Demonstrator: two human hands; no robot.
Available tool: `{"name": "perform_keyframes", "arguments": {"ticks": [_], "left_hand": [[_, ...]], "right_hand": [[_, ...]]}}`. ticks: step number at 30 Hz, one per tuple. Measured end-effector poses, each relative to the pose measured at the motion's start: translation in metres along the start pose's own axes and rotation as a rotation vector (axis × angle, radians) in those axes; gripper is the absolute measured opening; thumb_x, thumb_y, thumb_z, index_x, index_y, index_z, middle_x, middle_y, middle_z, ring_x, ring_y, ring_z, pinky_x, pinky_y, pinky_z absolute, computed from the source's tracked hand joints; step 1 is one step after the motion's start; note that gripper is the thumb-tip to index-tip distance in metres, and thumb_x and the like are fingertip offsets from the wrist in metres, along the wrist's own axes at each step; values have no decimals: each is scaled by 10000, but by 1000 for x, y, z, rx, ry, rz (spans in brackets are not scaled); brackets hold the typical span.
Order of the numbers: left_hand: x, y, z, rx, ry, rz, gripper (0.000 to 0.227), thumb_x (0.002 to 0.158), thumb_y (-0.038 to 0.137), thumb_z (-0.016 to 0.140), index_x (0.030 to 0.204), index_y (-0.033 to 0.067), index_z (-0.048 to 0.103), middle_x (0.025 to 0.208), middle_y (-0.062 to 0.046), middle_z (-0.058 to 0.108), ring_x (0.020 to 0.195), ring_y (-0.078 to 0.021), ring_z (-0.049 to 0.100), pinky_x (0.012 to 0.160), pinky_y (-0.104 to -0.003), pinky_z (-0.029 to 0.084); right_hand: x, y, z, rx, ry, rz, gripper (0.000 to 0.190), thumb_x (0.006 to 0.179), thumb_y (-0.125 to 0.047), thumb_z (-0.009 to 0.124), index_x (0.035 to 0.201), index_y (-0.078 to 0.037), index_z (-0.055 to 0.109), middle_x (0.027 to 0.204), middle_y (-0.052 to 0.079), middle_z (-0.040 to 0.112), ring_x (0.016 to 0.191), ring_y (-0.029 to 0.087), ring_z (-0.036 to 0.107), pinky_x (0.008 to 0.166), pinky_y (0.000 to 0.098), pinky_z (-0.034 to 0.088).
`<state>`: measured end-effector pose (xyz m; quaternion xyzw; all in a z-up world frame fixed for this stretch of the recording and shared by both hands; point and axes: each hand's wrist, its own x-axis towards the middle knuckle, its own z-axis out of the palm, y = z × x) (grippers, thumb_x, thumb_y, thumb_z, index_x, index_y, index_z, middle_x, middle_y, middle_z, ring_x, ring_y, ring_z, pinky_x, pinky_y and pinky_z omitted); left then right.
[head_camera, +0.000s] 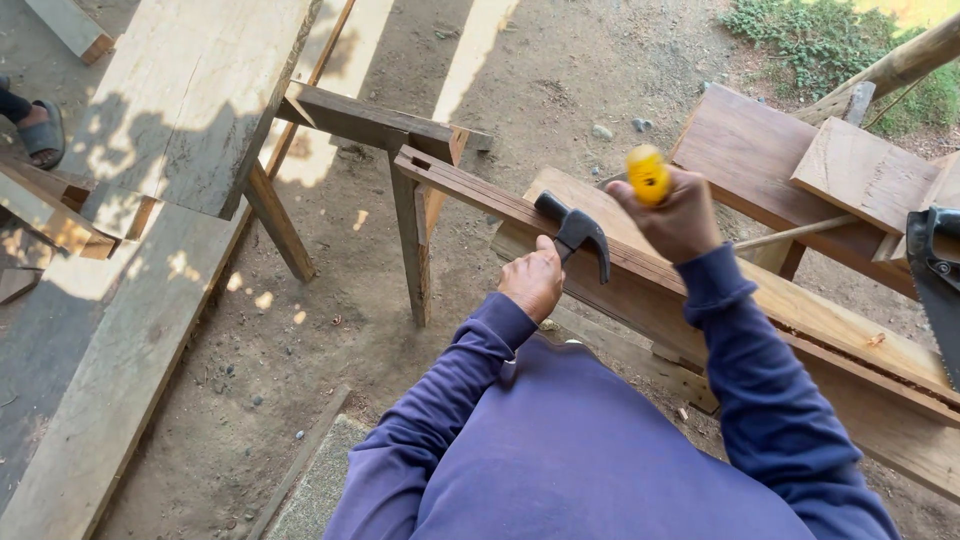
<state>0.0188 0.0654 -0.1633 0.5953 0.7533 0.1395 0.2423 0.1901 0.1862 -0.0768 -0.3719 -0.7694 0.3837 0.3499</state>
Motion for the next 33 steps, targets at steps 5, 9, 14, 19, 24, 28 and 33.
{"name": "perform_keyframes", "arguments": {"ticks": [5, 9, 14, 19, 24, 28, 33], "left_hand": [[-1, 0, 0, -32, 8, 15, 340, 950, 246, 663, 1037, -10, 458, 875, -275, 730, 858, -436, 738, 750, -525, 590], [-4, 1, -4, -57, 4, 15, 334, 953, 239, 656, 1026, -14, 449, 862, -290, 721, 848, -443, 737, 746, -523, 592], [-1, -1, -4, -66, 6, 36, 317, 938, 217, 649, 1016, -9, 440, 846, -293, 719, 843, -447, 735, 737, -526, 592], [3, -12, 1, -104, 9, 73, 303, 927, 207, 648, 1013, -5, 449, 854, -285, 720, 841, -462, 721, 737, -544, 579], [-13, -30, -31, -261, 31, -6, 324, 880, 235, 718, 987, 6, 515, 815, -247, 724, 777, -414, 730, 707, -514, 580], [-31, -60, -71, -692, 67, -189, 226, 923, 211, 692, 960, 28, 565, 678, -81, 630, 525, -200, 641, 486, -382, 548], [-31, -85, -139, -1138, 119, -123, 186, 990, 177, 629, 932, 33, 528, 571, -8, 522, 378, -103, 536, 326, -278, 475]], "right_hand": [[-10, -31, 54, -458, 29, 6, 352, 850, -401, 873, 923, -87, 734, 749, 156, 727, 685, 315, 728, 572, 415, 555], [-7, -22, 63, -511, 24, 122, 305, 840, -395, 832, 986, -147, 731, 793, 145, 733, 739, 351, 726, 625, 456, 570], [-2, -9, 71, -554, 32, 76, 331, 809, -375, 837, 1027, -148, 735, 799, 143, 736, 718, 360, 723, 611, 462, 567], [1, -22, 70, -581, -22, 201, 396, 848, -490, 844, 999, -143, 726, 805, 151, 735, 750, 357, 724, 634, 465, 568], [-5, -2, 72, -561, 13, 108, 436, 785, -460, 866, 1032, -132, 720, 833, 148, 745, 759, 343, 733, 644, 461, 572], [-7, 10, 72, -506, 1, 45, 404, 784, -366, 855, 1051, -107, 696, 904, 129, 757, 801, 320, 741, 653, 446, 578], [-8, 4, 72, -541, -10, 50, 388, 781, -343, 858, 1051, -113, 702, 893, 125, 754, 789, 326, 735, 658, 453, 574]]}}
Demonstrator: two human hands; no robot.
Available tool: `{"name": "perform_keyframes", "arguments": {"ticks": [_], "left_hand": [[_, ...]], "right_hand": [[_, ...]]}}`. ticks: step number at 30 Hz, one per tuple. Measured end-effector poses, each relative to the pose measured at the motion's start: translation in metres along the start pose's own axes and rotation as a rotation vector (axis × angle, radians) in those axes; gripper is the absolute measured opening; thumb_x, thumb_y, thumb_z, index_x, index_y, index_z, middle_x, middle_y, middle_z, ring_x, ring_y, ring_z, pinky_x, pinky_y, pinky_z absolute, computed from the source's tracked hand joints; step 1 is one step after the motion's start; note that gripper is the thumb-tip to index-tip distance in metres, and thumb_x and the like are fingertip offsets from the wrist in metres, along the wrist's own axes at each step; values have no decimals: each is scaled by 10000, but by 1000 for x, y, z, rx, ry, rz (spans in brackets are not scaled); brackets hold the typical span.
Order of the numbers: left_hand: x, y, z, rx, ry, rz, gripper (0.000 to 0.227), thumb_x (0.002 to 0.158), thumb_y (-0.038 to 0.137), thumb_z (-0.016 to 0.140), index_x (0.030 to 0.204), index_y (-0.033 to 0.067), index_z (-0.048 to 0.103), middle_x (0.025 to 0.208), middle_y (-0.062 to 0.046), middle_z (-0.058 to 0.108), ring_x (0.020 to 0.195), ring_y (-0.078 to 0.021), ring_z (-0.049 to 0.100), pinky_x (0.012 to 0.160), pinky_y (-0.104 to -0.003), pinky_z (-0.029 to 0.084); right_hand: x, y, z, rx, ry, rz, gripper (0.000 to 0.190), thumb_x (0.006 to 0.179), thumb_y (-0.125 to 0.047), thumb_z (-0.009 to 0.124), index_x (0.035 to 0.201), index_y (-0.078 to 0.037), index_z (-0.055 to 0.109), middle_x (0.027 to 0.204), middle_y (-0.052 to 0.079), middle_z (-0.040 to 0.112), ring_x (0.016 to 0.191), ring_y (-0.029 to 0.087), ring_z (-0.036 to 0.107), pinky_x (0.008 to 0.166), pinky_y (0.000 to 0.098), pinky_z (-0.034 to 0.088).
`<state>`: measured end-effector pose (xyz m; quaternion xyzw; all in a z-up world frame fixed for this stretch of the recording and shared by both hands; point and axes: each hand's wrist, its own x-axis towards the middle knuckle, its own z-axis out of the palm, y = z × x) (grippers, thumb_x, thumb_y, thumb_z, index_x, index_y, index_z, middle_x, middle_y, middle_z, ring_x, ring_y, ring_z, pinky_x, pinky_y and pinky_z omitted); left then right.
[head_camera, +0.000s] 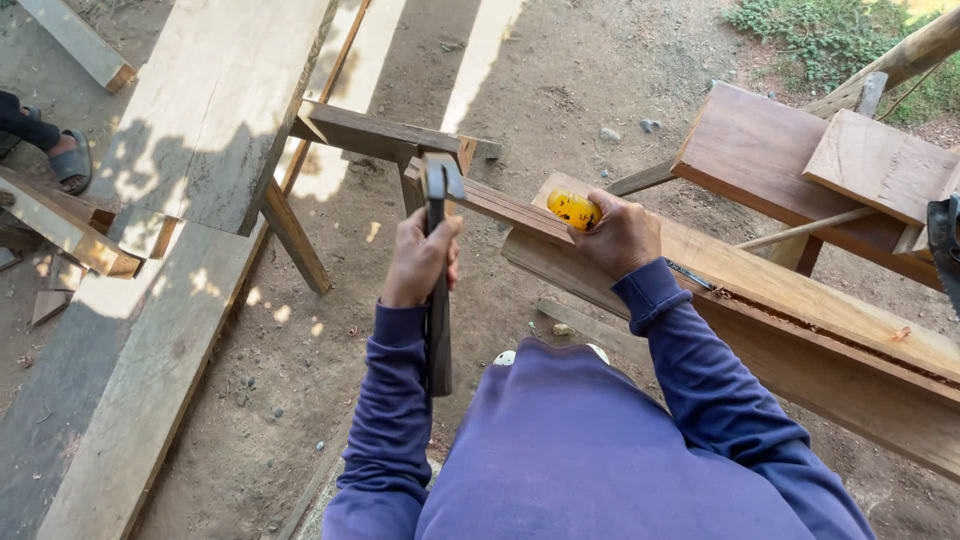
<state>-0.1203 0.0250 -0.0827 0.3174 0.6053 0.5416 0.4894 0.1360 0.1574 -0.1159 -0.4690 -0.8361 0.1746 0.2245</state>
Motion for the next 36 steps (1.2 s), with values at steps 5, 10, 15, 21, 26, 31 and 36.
{"name": "perform_keyframes", "arguments": {"ticks": [5, 10, 15, 21, 26, 31, 36], "left_hand": [[8, 1, 28, -30, -147, 213, 188, 1048, 186, 594, 968, 22, 552, 630, 6, 551, 428, -85, 559, 375, -274, 517], [-11, 18, 57, 169, -405, -97, 176, 976, 121, 671, 959, -2, 545, 609, 13, 532, 398, -88, 546, 331, -268, 453], [10, 24, 38, -11, -223, 65, 154, 993, 143, 641, 993, 21, 547, 571, -1, 529, 386, -86, 536, 329, -267, 467], [-12, 13, 76, 162, -269, -28, 141, 953, 121, 648, 956, 34, 536, 574, 12, 537, 369, -93, 541, 319, -278, 477], [5, -18, 68, -30, -359, -78, 198, 960, 111, 665, 950, -23, 519, 584, -22, 546, 372, -94, 540, 313, -278, 450], [47, -76, 56, 881, 120, 169, 307, 883, 247, 741, 916, -24, 601, 770, -258, 710, 748, -400, 724, 684, -500, 581], [29, -77, 74, 1155, 91, 51, 399, 898, 285, 697, 1057, -30, 512, 951, -319, 709, 923, -479, 710, 830, -538, 569]], "right_hand": [[-1, 1, 0, -25, 1, 9, 330, 804, -332, 852, 1032, -132, 721, 846, 119, 750, 776, 330, 732, 650, 456, 569], [-6, 13, 1, 11, -18, 45, 360, 804, -356, 847, 1064, -142, 720, 866, 124, 754, 734, 293, 752, 640, 435, 592], [-7, 2, -8, -17, 29, 33, 349, 783, -335, 846, 1051, -144, 733, 848, 139, 754, 762, 331, 739, 649, 458, 582], [-7, 5, -9, -56, -23, 66, 292, 788, -336, 816, 978, -138, 715, 832, 135, 746, 759, 339, 732, 651, 464, 576], [-9, 2, -13, -77, -27, 103, 295, 821, -357, 809, 983, -133, 706, 834, 145, 739, 781, 355, 726, 660, 473, 571], [-9, 8, -7, -76, 2, 34, 273, 790, -303, 804, 924, -102, 675, 856, 138, 738, 791, 362, 721, 648, 485, 562], [-11, 18, 21, -153, -67, 18, 219, 838, -278, 762, 953, -117, 670, 803, 132, 726, 743, 319, 730, 636, 453, 573]]}}
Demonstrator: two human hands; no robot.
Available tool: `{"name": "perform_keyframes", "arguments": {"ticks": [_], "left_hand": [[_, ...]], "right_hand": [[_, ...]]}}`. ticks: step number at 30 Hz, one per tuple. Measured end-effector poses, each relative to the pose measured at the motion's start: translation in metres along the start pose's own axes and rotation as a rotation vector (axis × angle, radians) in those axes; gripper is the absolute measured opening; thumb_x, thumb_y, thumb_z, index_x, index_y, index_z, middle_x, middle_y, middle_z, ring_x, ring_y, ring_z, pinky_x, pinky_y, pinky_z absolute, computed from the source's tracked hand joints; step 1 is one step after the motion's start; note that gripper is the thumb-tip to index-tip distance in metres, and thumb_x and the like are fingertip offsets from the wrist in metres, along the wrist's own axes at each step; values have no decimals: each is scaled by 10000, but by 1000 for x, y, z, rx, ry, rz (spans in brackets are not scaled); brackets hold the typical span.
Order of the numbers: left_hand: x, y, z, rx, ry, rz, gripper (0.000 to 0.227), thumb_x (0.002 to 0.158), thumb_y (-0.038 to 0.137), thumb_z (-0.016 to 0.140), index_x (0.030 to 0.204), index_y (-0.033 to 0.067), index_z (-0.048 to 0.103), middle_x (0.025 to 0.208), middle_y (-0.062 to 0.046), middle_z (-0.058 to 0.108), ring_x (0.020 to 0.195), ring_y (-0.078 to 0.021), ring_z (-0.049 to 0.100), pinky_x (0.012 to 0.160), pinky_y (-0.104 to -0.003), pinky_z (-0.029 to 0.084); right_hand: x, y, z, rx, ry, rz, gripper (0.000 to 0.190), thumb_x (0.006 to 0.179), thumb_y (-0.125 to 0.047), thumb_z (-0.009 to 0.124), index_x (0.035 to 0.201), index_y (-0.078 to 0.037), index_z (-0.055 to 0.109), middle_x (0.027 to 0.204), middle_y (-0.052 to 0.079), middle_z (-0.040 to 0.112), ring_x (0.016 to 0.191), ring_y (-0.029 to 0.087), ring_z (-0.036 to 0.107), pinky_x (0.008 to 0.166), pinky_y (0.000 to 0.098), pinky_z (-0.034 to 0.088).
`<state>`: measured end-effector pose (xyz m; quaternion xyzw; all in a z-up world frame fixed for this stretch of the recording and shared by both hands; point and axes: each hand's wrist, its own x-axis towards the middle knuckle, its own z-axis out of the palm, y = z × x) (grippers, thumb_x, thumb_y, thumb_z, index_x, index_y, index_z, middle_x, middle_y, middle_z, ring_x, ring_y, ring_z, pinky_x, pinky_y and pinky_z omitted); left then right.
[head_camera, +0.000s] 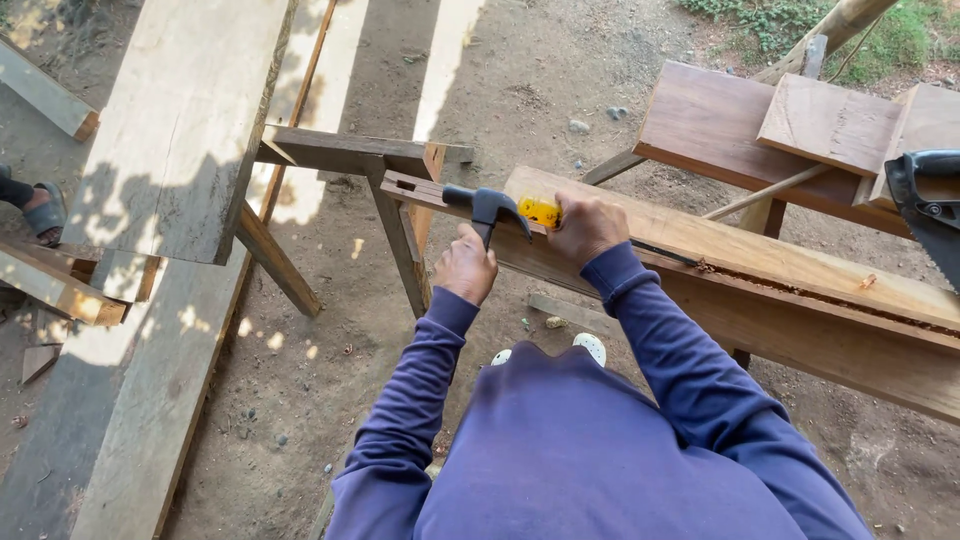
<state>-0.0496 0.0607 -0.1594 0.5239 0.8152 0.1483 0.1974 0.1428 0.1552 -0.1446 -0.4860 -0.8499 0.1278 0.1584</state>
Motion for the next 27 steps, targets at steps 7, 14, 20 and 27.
{"name": "perform_keyframes", "arguments": {"ticks": [7, 14, 20, 27], "left_hand": [[3, 3, -1, 100, -60, 0, 373, 956, 248, 678, 1086, -25, 459, 965, -308, 722, 936, -440, 737, 828, -497, 595], [5, 2, 0, 127, -70, -20, 426, 944, 272, 696, 1104, -36, 449, 983, -297, 723, 965, -435, 733, 819, -485, 601], [6, 0, 3, 100, -80, -18, 417, 950, 263, 693, 1101, -39, 449, 975, -307, 722, 971, -437, 732, 832, -485, 601], [5, -3, 8, 86, -74, -4, 392, 950, 244, 680, 1094, -35, 444, 935, -311, 725, 933, -444, 740, 815, -498, 604]], "right_hand": [[-3, 3, 18, -98, 62, -89, 331, 719, -319, 785, 981, -142, 687, 660, 101, 703, 560, 268, 687, 486, 422, 543], [-45, 27, -68, 137, 144, -187, 254, 877, -263, 789, 1015, -100, 649, 755, 98, 725, 627, 213, 719, 544, 331, 580], [-112, 142, -157, 1325, 617, -80, 215, 1071, 7, 496, 870, -56, 455, 578, 34, 413, 449, 132, 411, 534, 335, 417], [-139, 156, -167, 1362, 614, -92, 409, 1128, -56, 458, 734, -89, 353, 609, 39, 345, 529, 160, 327, 586, 325, 392]]}}
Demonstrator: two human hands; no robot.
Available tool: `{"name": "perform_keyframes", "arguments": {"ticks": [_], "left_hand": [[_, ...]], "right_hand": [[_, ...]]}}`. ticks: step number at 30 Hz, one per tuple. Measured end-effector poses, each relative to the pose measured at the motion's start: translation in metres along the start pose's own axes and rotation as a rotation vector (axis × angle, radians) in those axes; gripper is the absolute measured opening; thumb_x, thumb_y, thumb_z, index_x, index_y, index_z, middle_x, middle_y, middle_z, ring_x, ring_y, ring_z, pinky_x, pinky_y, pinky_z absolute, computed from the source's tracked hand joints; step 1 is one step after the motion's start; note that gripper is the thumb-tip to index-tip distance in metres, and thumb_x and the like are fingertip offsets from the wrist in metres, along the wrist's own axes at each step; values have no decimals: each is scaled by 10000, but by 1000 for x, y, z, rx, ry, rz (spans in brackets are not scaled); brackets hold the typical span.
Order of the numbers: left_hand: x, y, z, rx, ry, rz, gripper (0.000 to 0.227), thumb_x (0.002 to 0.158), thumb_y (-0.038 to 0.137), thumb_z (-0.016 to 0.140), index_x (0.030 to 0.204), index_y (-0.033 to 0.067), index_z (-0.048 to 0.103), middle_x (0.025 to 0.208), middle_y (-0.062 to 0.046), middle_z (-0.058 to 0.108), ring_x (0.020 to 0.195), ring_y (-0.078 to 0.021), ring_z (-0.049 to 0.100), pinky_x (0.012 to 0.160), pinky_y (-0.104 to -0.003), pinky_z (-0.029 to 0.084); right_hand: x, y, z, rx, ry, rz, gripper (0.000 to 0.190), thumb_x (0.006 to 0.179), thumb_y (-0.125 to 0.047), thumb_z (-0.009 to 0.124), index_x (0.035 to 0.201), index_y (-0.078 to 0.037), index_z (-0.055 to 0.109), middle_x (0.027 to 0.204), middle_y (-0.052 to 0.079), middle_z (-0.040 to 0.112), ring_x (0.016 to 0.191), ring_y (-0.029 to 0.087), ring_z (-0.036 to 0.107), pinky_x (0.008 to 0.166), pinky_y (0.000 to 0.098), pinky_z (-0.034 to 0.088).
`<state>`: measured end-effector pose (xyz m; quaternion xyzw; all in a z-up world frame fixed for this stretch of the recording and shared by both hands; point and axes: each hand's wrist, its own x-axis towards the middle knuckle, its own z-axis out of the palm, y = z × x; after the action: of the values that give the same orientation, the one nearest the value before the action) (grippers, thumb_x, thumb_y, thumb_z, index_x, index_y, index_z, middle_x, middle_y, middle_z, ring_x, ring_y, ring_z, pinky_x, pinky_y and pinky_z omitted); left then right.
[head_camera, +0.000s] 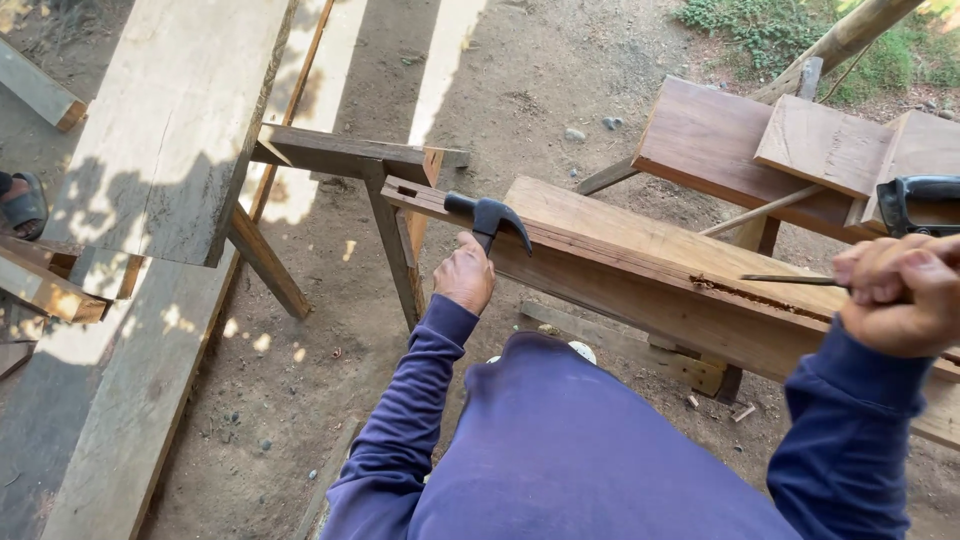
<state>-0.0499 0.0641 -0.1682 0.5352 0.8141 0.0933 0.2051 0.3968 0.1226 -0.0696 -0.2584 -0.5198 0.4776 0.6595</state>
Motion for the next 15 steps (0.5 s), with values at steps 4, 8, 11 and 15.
{"name": "perform_keyframes", "arguments": {"ticks": [4, 8, 11, 15], "left_hand": [[-2, 3, -6, 4, 30, -16, 414, 944, 253, 688, 1100, -41, 441, 940, -306, 724, 939, -444, 738, 822, -502, 599], [-3, 4, -6, 0, -15, -39, 381, 967, 249, 670, 1109, -26, 448, 955, -307, 723, 947, -437, 744, 809, -486, 615], [-3, 3, -5, 4, 19, -17, 387, 956, 240, 685, 1105, -29, 451, 958, -313, 720, 940, -444, 740, 799, -488, 613], [-2, 3, -3, 7, 3, -35, 379, 963, 240, 678, 1117, -23, 452, 970, -307, 724, 939, -434, 747, 794, -479, 622]], "right_hand": [[8, -1, 61, 40, 13, -75, 217, 1068, 4, 496, 878, -30, 398, 571, 58, 360, 484, 165, 333, 503, 344, 382], [4, 16, 57, 78, -17, 12, 179, 1039, 15, 500, 895, -38, 411, 561, 52, 379, 472, 144, 334, 515, 331, 383], [2, 25, 51, 93, -55, 43, 238, 1083, 16, 519, 881, -44, 407, 577, 54, 381, 489, 155, 342, 550, 335, 388], [0, 32, 41, 109, -39, 50, 197, 1064, 15, 521, 907, -47, 418, 574, 46, 387, 465, 143, 348, 534, 327, 394]]}}
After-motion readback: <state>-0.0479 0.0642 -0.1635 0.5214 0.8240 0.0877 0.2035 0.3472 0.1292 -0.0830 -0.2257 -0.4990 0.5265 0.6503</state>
